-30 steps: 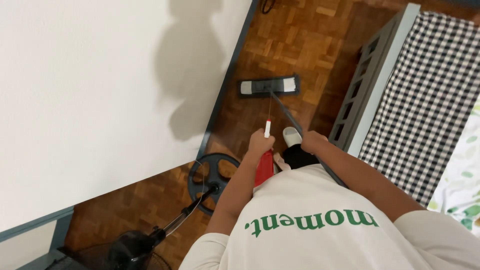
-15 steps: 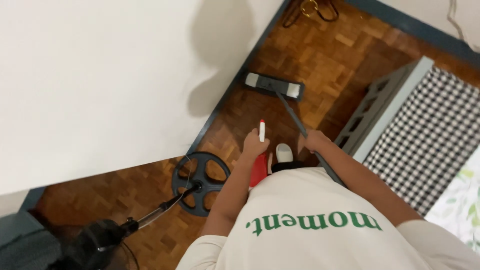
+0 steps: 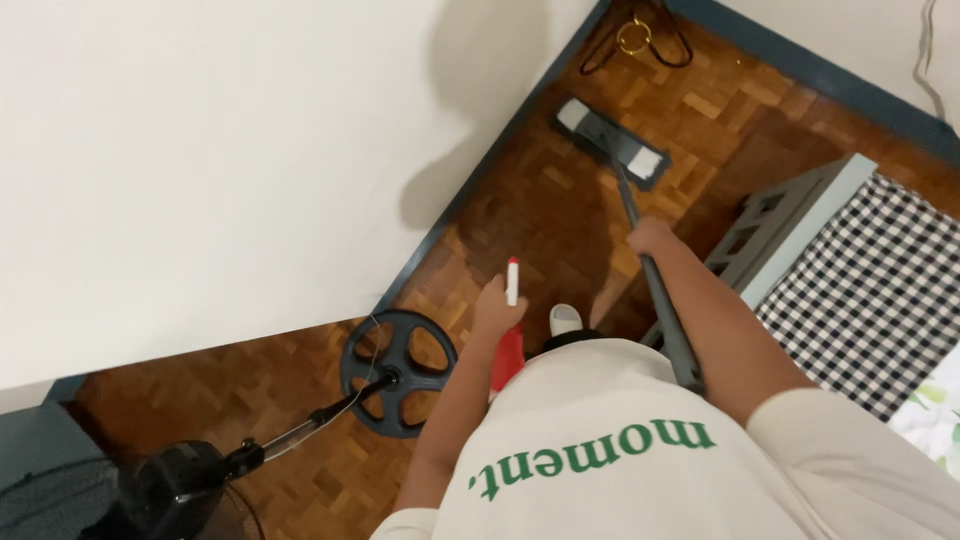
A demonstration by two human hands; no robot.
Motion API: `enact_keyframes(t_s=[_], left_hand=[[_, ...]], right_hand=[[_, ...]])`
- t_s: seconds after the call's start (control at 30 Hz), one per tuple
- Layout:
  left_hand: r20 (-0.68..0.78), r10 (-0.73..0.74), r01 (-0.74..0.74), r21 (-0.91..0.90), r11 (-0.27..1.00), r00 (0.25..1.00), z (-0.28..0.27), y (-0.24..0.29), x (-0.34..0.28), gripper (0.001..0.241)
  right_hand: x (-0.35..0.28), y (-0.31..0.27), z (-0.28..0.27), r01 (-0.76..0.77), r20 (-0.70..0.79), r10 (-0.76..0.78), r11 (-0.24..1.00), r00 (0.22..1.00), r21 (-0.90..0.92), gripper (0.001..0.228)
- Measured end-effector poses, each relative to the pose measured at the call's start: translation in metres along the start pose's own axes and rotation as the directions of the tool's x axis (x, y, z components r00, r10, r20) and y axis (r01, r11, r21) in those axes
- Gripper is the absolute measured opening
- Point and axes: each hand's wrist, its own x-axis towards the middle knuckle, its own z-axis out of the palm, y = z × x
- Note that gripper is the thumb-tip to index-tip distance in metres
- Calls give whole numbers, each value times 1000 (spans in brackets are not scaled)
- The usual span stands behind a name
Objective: The person is mopping the wooden floor in a bedroom using a spray mop and a cleaning bottle.
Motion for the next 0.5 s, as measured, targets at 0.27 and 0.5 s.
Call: enact_keyframes(t_s=[0.27,0.5], left_hand=[[43,-85,83,43,996,995,12,-48,-15,48],[16,-197,197,-169,966,980,-27,-31,-56,29]], right_hand=[[37,-28,-39,-45,20,42,984,999,172,61],[77,-77,-19,-60,83,42,971,996,231,53]])
